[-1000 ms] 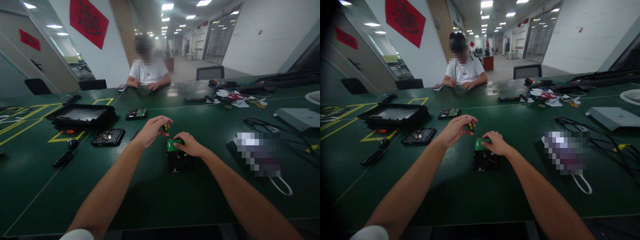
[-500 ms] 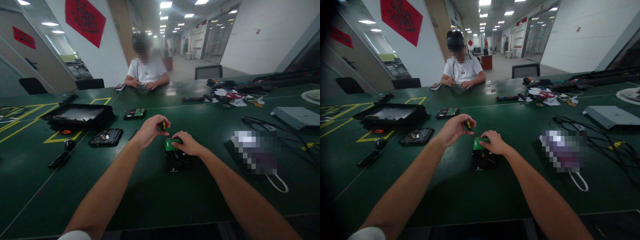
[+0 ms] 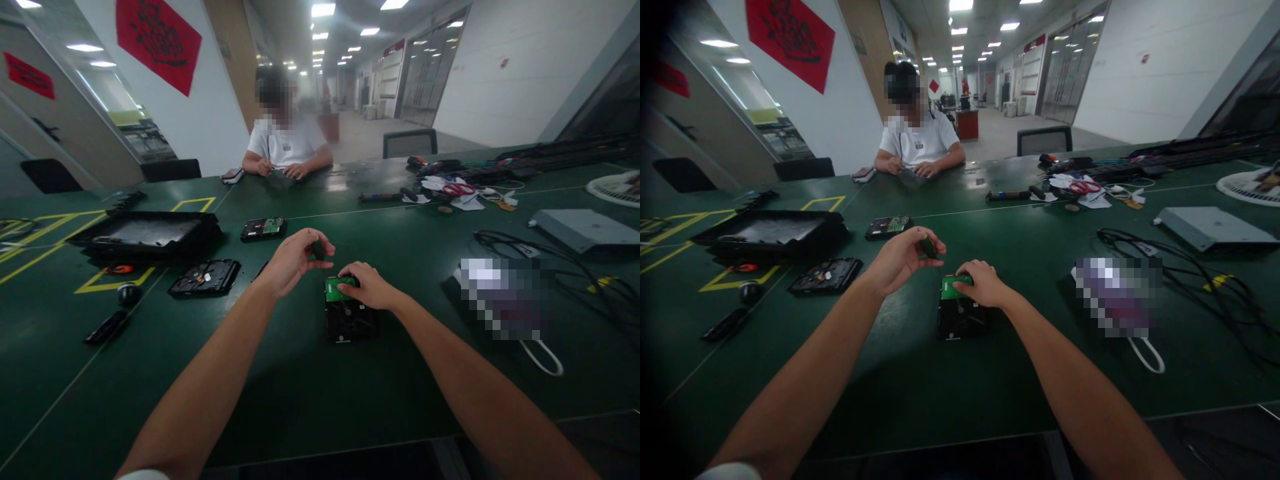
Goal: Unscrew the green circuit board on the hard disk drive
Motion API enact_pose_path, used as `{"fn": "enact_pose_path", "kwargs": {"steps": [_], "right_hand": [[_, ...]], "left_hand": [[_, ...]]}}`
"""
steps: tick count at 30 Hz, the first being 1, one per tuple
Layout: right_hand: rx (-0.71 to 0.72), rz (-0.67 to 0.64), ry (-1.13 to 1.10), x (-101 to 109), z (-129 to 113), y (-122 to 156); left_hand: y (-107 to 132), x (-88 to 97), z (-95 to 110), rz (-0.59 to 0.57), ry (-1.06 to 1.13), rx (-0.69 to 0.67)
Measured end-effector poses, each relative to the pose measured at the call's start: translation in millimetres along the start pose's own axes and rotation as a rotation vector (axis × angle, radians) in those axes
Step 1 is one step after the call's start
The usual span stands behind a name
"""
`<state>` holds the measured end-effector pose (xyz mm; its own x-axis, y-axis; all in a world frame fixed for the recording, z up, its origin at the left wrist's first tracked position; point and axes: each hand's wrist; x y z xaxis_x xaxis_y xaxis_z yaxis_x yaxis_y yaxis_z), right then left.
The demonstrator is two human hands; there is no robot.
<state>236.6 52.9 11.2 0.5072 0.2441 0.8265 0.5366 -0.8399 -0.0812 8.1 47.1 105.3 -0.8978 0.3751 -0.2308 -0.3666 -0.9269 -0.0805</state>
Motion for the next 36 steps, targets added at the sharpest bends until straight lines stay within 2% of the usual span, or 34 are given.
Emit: {"fn": "enact_pose_path", "kwargs": {"steps": [5, 12, 17, 21, 36], "right_hand": [[-0.001, 0.006, 0.004, -0.4, 0.7, -0.6], [0.008, 0.003, 0.007, -0.6, 1.5, -0.2], [0.0, -0.003, 0.0, -0.1, 0.2, 0.2], [0.002, 0.005, 0.006, 0.0, 0.6, -0.3], [0.021, 0.01, 0.005, -3.0, 5.9, -2.2]], "left_hand": [[0.6, -0.3, -1.2, -0.022, -0.011, -0.019], [1.6, 0.4, 1.7, 0.014, -0.111, -0.025], [0.9, 0.1, -0.5, -0.015, -0.036, 0.026], [0.4, 0.1, -1.8, 0.02, 0.01, 0.026], [-2.0, 5.6, -2.8, -0.03, -0.06, -0.02]]}}
Point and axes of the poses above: each hand's wrist, its own y-axis away from the middle knuckle, its own x-axis out of the back of the hand, z = x × y, and after that the axes turned 3 degrees about -z, right-handed
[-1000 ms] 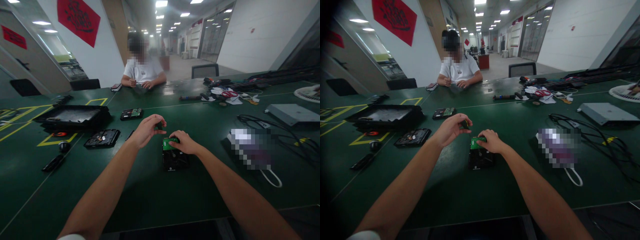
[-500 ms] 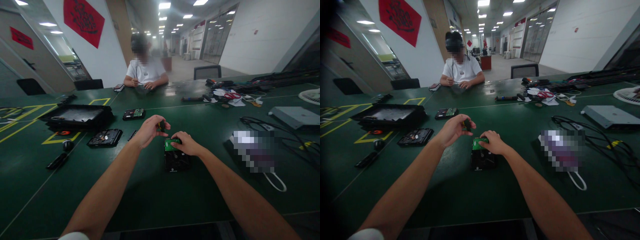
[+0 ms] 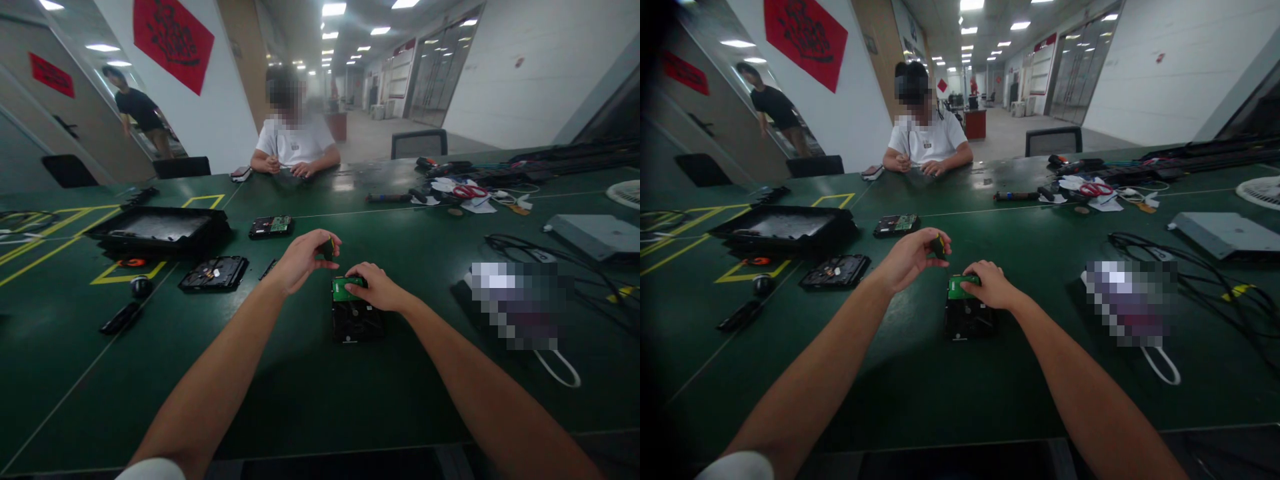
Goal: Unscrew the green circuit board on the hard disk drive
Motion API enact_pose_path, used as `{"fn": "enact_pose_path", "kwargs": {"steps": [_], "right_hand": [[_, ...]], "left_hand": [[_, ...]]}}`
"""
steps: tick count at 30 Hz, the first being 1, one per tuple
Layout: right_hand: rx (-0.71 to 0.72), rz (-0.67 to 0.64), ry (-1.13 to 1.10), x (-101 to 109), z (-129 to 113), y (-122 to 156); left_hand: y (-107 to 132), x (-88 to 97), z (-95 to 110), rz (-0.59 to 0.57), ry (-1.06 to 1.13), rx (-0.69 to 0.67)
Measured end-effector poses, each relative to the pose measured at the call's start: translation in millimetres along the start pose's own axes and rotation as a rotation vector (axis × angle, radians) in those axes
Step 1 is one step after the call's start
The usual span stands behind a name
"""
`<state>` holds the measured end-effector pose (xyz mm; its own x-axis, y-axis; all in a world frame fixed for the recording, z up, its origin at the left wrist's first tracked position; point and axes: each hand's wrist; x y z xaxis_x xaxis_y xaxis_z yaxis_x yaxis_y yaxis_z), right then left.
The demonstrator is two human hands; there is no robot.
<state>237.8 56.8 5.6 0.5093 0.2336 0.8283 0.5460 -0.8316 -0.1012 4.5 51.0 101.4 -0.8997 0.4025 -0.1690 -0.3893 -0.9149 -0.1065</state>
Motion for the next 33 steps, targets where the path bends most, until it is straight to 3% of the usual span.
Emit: {"fn": "enact_pose_path", "kwargs": {"steps": [11, 19, 26, 33], "right_hand": [[-0.002, 0.001, 0.002, 1, -2, 1], [-0.026, -0.007, 0.003, 2, -4, 1], [-0.018, -0.009, 0.016, 1, -1, 0], [-0.01, -0.001, 0.013, 1, -1, 0]], "left_hand": [[-1, -1.0, -1, -0.018, -0.006, -0.01], [4, 3.3, 9, 0.007, 0.015, 0.046], [3, 10.8, 12, -0.066, -0.062, 0.025], [5, 5.7, 12, -0.034, -0.162, -0.004]]}}
Point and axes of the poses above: each hand's wrist, its own y-axis away from the middle knuckle, its own x-axis out of the back of the hand, z = x × y, and after that the axes turned 3 degrees about -z, right-handed
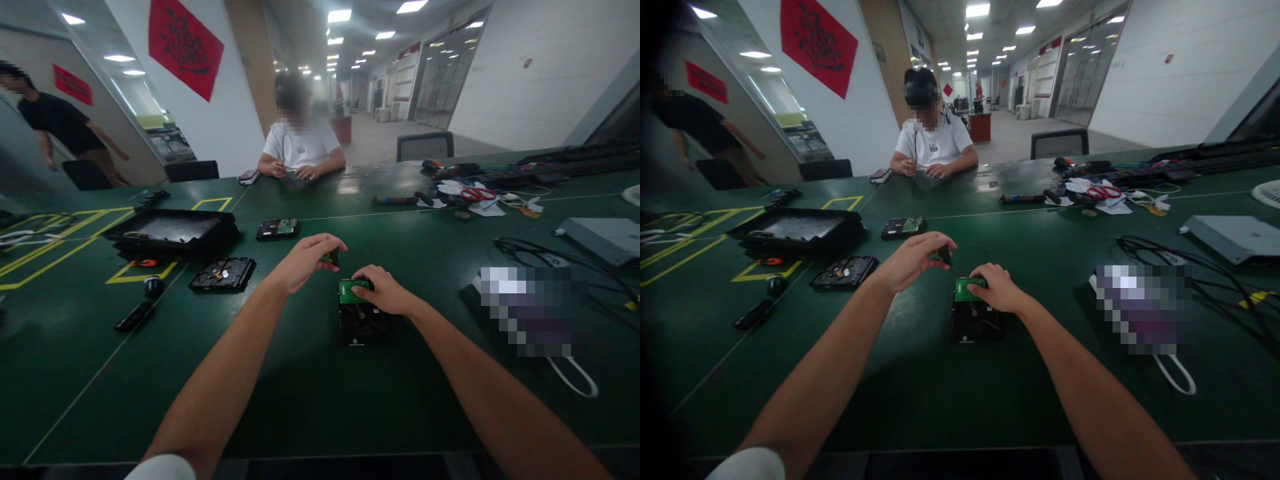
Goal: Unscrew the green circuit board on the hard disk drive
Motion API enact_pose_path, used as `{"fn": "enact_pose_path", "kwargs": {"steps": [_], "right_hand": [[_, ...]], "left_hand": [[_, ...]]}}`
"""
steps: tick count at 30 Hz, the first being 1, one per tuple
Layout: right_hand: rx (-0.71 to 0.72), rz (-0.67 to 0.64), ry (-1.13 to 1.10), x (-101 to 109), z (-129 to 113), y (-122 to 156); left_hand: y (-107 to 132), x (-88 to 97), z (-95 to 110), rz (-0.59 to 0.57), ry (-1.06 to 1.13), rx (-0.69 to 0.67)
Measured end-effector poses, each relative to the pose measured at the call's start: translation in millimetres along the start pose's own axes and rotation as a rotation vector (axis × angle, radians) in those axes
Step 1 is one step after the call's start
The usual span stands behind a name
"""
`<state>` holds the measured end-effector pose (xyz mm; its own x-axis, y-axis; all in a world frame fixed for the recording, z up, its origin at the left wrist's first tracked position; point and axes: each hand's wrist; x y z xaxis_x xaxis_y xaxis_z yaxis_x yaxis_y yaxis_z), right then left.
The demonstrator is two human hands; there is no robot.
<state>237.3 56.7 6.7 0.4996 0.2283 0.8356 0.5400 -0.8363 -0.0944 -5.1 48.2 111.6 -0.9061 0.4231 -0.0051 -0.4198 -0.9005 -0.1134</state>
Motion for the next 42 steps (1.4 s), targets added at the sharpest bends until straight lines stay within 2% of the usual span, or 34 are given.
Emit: {"fn": "enact_pose_path", "kwargs": {"steps": [6, 11, 14, 18, 21, 23, 29, 33, 37, 42], "right_hand": [[-0.005, 0.003, 0.002, -1, 1, 0], [0.015, 0.019, 0.019, -3, 2, 0], [0.016, 0.013, 0.019, -3, 2, -1], [0.03, 0.009, 0.022, -2, 2, -1], [0.021, 0.007, 0.019, -2, 2, -2], [0.017, 0.01, 0.018, -2, 1, -2], [0.019, 0.014, 0.019, -2, 1, -2], [0.028, 0.017, 0.017, -2, 2, -1], [0.027, 0.007, 0.009, -2, 4, -1], [0.02, 0.005, 0.003, -2, 4, -1]], "left_hand": [[1, -7.4, 1, 0.034, 0.061, 0.057], [-1, -15.2, -5, 0.088, 0.163, 0.045], [-1, -17.7, -4, 0.106, 0.119, 0.019], [0, -20.7, -1, 0.127, -0.047, -0.032], [1, -26.8, -1, 0.179, -0.099, -0.047], [1, -32.1, -2, 0.227, -0.096, -0.049], [1, -39.9, -3, 0.266, 0.03, -0.025], [2, -37.1, -1, 0.236, 0.082, -0.02], [2, -32.3, 1, 0.211, 0.012, -0.051], [5, -24.8, 7, 0.048, -0.073, -0.03]]}}
Point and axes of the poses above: each hand's wrist, its own y-axis away from the middle knuckle, its own x-axis out of the back of the hand, z = x × y, and after that the axes turned 3 degrees about -z, right-handed
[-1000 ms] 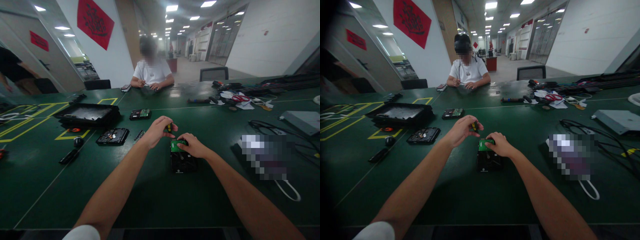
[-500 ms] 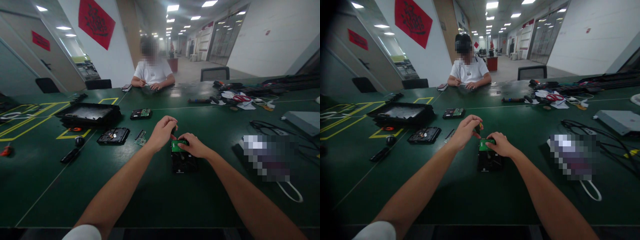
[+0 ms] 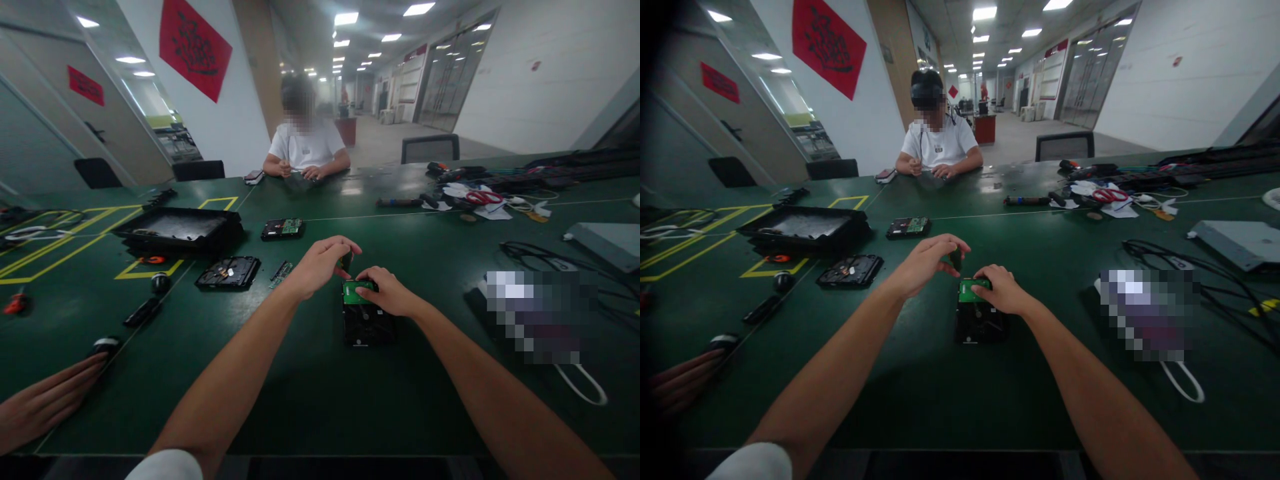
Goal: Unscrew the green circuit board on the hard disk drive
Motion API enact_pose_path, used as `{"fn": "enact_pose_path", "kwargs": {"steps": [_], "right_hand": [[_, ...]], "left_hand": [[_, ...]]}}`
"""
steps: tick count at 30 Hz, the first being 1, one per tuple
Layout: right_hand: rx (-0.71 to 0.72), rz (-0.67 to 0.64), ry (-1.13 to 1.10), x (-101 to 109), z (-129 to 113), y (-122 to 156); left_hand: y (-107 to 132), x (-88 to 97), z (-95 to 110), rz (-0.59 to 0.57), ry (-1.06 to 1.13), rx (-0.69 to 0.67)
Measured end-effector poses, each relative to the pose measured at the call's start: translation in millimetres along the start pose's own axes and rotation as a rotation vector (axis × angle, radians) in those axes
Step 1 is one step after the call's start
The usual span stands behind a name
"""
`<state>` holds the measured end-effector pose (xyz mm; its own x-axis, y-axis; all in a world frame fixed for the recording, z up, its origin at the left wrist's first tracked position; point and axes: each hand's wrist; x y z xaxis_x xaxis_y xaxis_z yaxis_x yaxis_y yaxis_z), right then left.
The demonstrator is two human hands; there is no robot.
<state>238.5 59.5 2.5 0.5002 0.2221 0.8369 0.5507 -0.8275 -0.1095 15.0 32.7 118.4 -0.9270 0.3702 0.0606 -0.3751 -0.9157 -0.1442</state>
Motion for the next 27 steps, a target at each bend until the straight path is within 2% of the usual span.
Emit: {"fn": "enact_pose_path", "kwargs": {"steps": [3, 8, 16, 22, 27], "right_hand": [[-0.004, 0.006, 0.01, 0, -2, 0], [-0.006, 0.006, 0.013, 1, -4, 1], [-0.002, 0.0, 0.005, 1, -5, 1], [-0.01, -0.008, 0.008, 1, -3, 1], [-0.008, -0.002, 0.005, 0, -1, 0]], "left_hand": [[1, 3.3, 2, -0.035, 0.08, 0.03], [-1, 5.3, -2, 0.002, 0.18, 0.022], [-4, 6.4, -9, 0.016, 0.113, -0.008], [-3, 8.9, -6, 0.071, 0.008, -0.031], [-2, 6.3, -4, 0.042, 0.123, 0.029]]}}
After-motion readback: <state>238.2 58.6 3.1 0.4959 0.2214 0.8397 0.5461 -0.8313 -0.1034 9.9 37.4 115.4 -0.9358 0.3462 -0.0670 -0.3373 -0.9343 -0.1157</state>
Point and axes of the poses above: each hand's wrist, its own y-axis away from the middle knuckle, its own x-axis out of the back of the hand, z = x × y, and after that the axes turned 3 degrees about -z, right-handed
